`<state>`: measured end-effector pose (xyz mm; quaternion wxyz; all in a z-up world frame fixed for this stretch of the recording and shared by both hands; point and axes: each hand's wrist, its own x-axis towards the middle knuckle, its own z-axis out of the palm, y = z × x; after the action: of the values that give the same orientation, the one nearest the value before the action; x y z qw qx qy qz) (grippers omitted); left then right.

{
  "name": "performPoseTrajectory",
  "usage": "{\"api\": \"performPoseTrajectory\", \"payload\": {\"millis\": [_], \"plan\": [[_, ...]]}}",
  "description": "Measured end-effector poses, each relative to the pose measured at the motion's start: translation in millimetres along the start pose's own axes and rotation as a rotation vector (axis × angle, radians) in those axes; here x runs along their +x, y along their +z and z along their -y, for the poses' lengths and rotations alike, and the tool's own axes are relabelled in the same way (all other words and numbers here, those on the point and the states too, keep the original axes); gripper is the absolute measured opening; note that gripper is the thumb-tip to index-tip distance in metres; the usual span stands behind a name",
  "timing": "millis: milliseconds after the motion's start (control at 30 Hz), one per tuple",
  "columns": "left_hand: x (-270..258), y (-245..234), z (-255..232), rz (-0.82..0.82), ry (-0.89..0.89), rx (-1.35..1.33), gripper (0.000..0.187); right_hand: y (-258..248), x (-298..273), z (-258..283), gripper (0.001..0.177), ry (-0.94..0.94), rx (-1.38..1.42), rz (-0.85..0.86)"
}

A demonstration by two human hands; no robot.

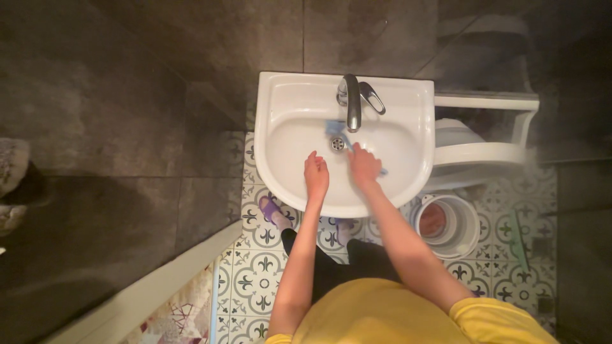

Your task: Scrubbing a bathroom sink and faucet with a brush and hands.

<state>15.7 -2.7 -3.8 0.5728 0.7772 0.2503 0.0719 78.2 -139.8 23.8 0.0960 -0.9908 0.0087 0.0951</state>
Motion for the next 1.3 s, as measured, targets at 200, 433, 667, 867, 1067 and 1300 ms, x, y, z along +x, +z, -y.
{"api": "performPoseTrajectory", "payload": {"millis": [200,433,667,867,1067,1300], "plan": [[-3.9,0.1,-9.2,0.003,-0.032,-0.026,0.044,-9.8,9.9,9.8,0.027,-0.255,0.056,-0.185],[-4.8,9.2,-9.2,0.027,-0.028,-0.034,0.043,-9.9,6.3,-19.1,0.027,-0.04,-0.154,-0.044],[-7.6,13.8,-8.9,0.024,-0.038,-0.032,0.043,13.3,31.1,-21.3,0.023,-0.006,-0.143,-0.04],[-9.6,23.1,-15.7,0.06,-0.018,-0.064,0.042,-5.8,30.4,-39.8,0.014,-0.027,-0.104,0.045],[-10.2,19.3,-13.3,0.055,-0.019,-0.063,0.044,-14.1,25.8,-24.1,0.017,0.015,-0.106,0.039],[-6.1,12.7,-3.5,0.026,-0.019,0.014,0.043,-27.6,31.0,-25.9,0.02,0.082,-0.138,0.105]]}}
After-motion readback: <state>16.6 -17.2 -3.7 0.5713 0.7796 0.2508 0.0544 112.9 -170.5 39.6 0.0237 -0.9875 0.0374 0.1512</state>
